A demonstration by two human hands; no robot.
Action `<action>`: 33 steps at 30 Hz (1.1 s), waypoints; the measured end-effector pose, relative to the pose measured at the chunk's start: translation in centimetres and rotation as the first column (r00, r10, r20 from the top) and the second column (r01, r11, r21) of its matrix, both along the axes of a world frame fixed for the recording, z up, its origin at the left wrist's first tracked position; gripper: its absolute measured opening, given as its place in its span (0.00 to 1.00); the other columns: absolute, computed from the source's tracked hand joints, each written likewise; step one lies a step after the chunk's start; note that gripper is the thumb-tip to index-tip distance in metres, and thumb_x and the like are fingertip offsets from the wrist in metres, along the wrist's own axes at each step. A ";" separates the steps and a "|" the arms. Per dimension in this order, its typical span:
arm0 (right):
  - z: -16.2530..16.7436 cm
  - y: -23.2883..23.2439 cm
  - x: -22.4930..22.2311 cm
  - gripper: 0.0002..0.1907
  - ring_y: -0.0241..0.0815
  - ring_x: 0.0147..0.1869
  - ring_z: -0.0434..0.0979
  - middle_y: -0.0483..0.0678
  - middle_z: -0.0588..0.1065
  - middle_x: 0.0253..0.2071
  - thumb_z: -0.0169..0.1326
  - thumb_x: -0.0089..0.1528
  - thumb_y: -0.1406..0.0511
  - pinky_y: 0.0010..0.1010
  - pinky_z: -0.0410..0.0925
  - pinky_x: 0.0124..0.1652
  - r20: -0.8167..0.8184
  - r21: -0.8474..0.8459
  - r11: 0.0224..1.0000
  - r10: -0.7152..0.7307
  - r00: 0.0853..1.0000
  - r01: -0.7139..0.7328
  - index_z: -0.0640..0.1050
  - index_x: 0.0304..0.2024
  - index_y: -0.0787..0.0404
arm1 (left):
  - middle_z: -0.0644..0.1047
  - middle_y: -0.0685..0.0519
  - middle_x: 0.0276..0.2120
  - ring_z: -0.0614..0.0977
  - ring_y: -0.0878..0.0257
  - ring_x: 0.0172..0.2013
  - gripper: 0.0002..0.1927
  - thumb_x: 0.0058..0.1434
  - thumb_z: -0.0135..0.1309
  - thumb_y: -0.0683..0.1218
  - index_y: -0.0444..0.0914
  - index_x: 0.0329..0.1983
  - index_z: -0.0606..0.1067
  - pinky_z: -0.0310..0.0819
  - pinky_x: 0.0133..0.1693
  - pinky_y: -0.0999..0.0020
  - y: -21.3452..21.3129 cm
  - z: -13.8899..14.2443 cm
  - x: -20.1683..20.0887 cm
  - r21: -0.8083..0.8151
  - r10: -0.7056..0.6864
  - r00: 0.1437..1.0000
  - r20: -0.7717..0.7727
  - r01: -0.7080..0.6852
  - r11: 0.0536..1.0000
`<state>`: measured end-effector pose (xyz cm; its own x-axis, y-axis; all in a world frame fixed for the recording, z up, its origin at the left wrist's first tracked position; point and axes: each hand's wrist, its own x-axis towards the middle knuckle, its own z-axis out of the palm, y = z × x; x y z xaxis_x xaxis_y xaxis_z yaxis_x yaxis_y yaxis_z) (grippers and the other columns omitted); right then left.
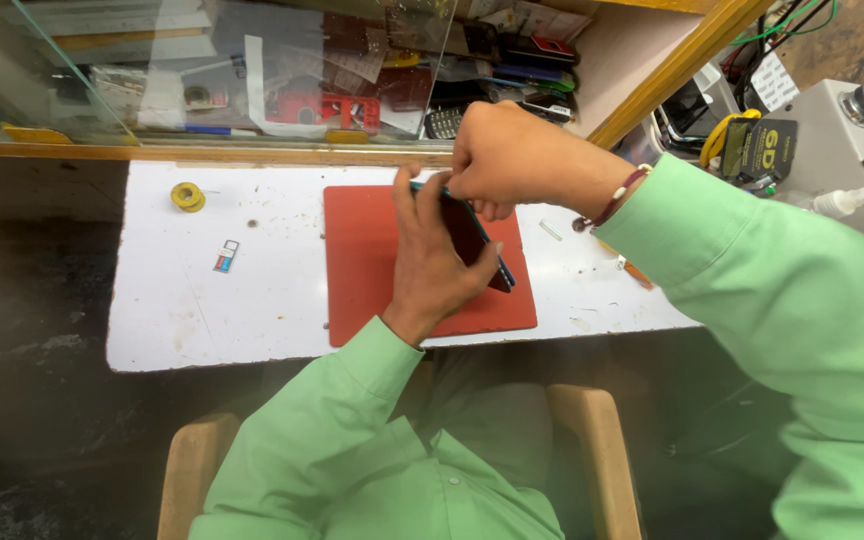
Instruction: The person removes the back cover of a blue smartphone using a prying tool and a black plastic card. They then separate the internal chassis from the back cover, exposing the battery and internal components.
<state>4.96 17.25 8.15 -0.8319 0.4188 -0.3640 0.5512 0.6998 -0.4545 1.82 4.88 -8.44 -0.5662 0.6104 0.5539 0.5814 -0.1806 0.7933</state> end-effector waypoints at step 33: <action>-15.2 0.3 9.4 0.47 0.44 0.58 0.77 0.46 0.72 0.57 0.67 0.55 0.56 0.38 0.73 0.56 -0.460 -0.481 0.868 -0.129 0.879 -0.124 0.63 0.74 0.52 | 0.70 0.46 0.56 0.81 0.52 0.53 0.68 0.52 0.71 0.48 0.53 0.81 0.32 0.81 0.57 0.54 -0.1 -4.7 -5.1 0.236 -0.541 0.566 0.622 0.523 0.819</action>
